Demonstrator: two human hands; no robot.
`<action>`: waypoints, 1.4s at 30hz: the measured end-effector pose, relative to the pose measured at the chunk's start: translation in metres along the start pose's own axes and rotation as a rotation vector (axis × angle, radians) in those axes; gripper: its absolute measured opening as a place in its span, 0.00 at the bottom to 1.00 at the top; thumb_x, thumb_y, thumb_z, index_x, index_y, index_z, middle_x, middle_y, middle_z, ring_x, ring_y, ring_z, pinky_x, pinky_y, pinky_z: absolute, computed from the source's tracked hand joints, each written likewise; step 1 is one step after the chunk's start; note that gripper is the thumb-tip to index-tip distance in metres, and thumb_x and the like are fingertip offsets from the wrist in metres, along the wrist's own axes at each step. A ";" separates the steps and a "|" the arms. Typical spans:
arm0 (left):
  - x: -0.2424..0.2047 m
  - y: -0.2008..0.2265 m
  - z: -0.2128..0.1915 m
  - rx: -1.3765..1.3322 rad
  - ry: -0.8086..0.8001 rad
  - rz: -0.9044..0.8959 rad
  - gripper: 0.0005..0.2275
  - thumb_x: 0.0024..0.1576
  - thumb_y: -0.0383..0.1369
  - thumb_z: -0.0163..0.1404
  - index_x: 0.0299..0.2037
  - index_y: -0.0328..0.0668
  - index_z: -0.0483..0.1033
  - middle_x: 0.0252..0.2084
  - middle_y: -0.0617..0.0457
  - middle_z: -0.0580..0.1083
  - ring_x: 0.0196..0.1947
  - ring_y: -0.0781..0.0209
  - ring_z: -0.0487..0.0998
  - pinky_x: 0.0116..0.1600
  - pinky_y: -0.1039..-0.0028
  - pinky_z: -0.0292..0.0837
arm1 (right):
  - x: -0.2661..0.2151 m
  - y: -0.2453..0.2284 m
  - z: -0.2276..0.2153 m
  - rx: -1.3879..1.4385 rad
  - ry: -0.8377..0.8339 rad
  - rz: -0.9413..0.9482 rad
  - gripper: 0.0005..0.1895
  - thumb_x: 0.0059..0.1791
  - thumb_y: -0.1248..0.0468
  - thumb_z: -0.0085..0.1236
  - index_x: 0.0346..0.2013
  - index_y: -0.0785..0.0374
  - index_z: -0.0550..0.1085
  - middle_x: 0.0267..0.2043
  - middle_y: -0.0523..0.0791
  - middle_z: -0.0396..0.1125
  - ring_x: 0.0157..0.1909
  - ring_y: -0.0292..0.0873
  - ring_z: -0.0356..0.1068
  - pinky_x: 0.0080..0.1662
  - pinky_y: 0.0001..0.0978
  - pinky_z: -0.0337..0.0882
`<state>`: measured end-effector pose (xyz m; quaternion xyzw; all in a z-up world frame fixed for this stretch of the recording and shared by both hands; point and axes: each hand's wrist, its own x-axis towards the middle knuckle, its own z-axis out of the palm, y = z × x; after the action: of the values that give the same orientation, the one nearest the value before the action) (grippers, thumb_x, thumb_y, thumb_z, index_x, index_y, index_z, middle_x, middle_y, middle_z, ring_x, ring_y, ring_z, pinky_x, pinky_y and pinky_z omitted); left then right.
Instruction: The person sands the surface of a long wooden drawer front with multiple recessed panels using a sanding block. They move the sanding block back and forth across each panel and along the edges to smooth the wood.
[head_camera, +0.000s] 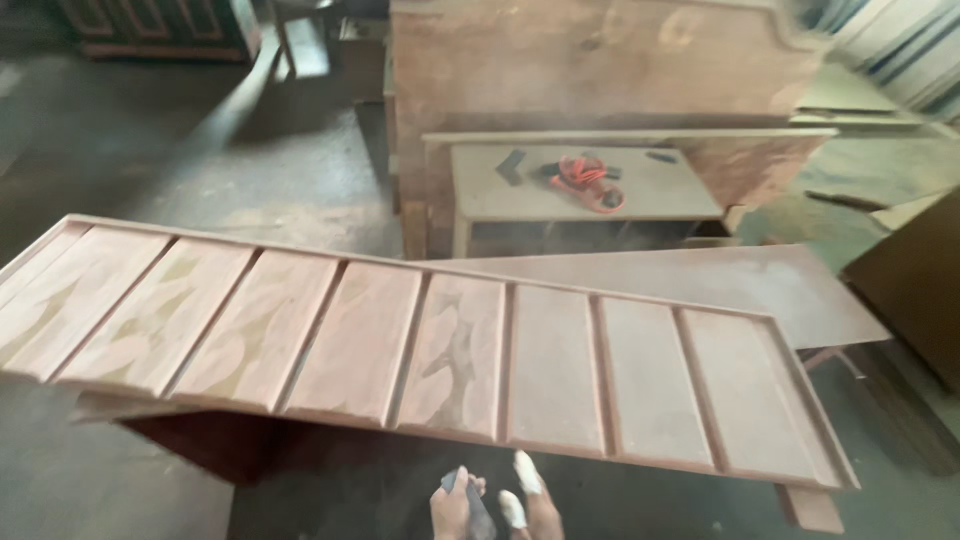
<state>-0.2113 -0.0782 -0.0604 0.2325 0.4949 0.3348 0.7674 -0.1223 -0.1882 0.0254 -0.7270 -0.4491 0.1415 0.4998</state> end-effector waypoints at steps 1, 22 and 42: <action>-0.002 0.000 -0.012 0.171 0.077 0.027 0.20 0.61 0.45 0.51 0.39 0.27 0.77 0.33 0.39 0.79 0.29 0.52 0.80 0.37 0.64 0.74 | -0.014 0.025 0.001 -0.091 0.081 -0.069 0.30 0.50 0.58 0.56 0.66 0.63 0.64 0.64 0.54 0.67 0.64 0.51 0.71 0.63 0.39 0.68; 0.101 0.145 0.054 1.604 -0.115 0.969 0.30 0.64 0.44 0.40 0.71 0.32 0.53 0.74 0.37 0.57 0.74 0.45 0.53 0.74 0.56 0.41 | 0.169 0.017 0.037 -0.392 0.088 -0.087 0.29 0.53 0.63 0.51 0.67 0.71 0.63 0.69 0.60 0.59 0.72 0.63 0.57 0.70 0.51 0.55; 0.028 0.191 0.030 1.586 -0.125 0.783 0.32 0.60 0.45 0.45 0.69 0.27 0.55 0.71 0.36 0.58 0.72 0.42 0.55 0.72 0.51 0.45 | 0.264 0.076 0.054 -0.913 -0.030 0.189 0.38 0.57 0.52 0.46 0.74 0.74 0.53 0.78 0.62 0.46 0.80 0.64 0.41 0.73 0.64 0.34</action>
<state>-0.2301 0.0696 0.0660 0.8664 0.4235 0.1187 0.2364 0.0282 0.0470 -0.0001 -0.9083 -0.4042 -0.0152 0.1068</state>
